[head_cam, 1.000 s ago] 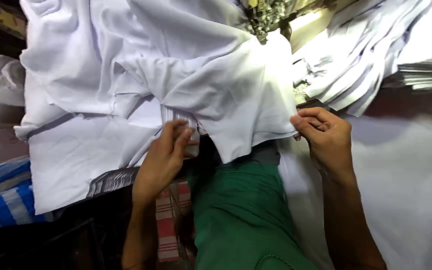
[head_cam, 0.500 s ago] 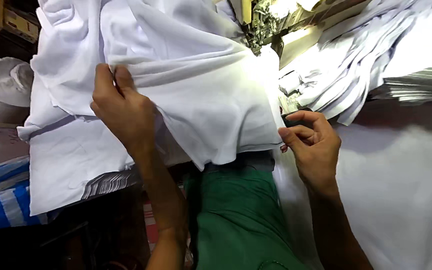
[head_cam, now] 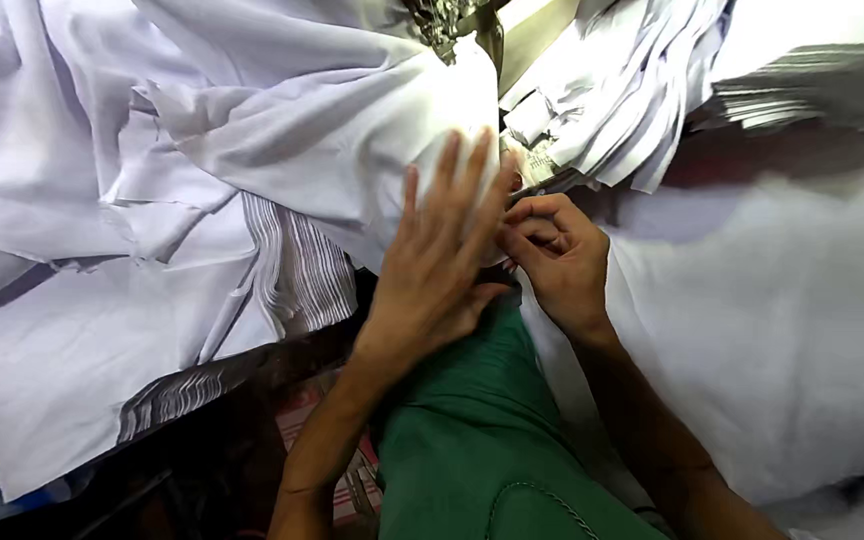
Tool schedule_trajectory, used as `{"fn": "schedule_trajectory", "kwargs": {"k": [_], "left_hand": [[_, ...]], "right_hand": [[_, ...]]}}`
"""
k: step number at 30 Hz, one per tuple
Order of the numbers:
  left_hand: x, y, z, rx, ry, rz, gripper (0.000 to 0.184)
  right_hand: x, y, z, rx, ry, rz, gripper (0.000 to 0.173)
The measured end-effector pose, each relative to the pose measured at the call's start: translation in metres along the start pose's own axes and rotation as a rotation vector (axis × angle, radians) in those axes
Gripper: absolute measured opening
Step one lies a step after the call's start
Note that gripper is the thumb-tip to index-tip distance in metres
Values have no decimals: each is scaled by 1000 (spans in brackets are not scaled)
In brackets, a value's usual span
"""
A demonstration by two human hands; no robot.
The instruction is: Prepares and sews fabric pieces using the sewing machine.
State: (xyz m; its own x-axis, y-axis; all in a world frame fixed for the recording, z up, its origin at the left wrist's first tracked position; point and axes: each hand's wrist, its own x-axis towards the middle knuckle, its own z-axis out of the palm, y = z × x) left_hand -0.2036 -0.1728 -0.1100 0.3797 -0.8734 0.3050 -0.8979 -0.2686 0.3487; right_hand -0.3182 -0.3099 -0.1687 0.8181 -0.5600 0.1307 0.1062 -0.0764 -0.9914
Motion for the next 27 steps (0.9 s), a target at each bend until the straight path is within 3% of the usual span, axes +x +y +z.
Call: {"fn": "schedule_trajectory", "kwargs": {"k": [3,6,12,15,18,23,27], "left_hand": [[3,-6,48,97,69,27,75],[2,-21,59,217,208,-35,58],[-18,-23,43,200,166,37,54],[-23,-22,48,224,143,33,53],[-24,-22,53,233,129,25,51],[-26,-22,55,238,137,43,52],[-27,-23,56,243,140,42,53]], "right_hand": [[0,-9,-6,-41,-1,-40,22],[2,-9,-13,-92,-9,-35,24],[5,2,-16,-32,-30,88,32],[3,6,-13,52,-49,164,25],[2,8,-8,46,-21,162,21],[0,7,-2,32,28,131,40],[1,5,-4,-34,18,125,34]]}}
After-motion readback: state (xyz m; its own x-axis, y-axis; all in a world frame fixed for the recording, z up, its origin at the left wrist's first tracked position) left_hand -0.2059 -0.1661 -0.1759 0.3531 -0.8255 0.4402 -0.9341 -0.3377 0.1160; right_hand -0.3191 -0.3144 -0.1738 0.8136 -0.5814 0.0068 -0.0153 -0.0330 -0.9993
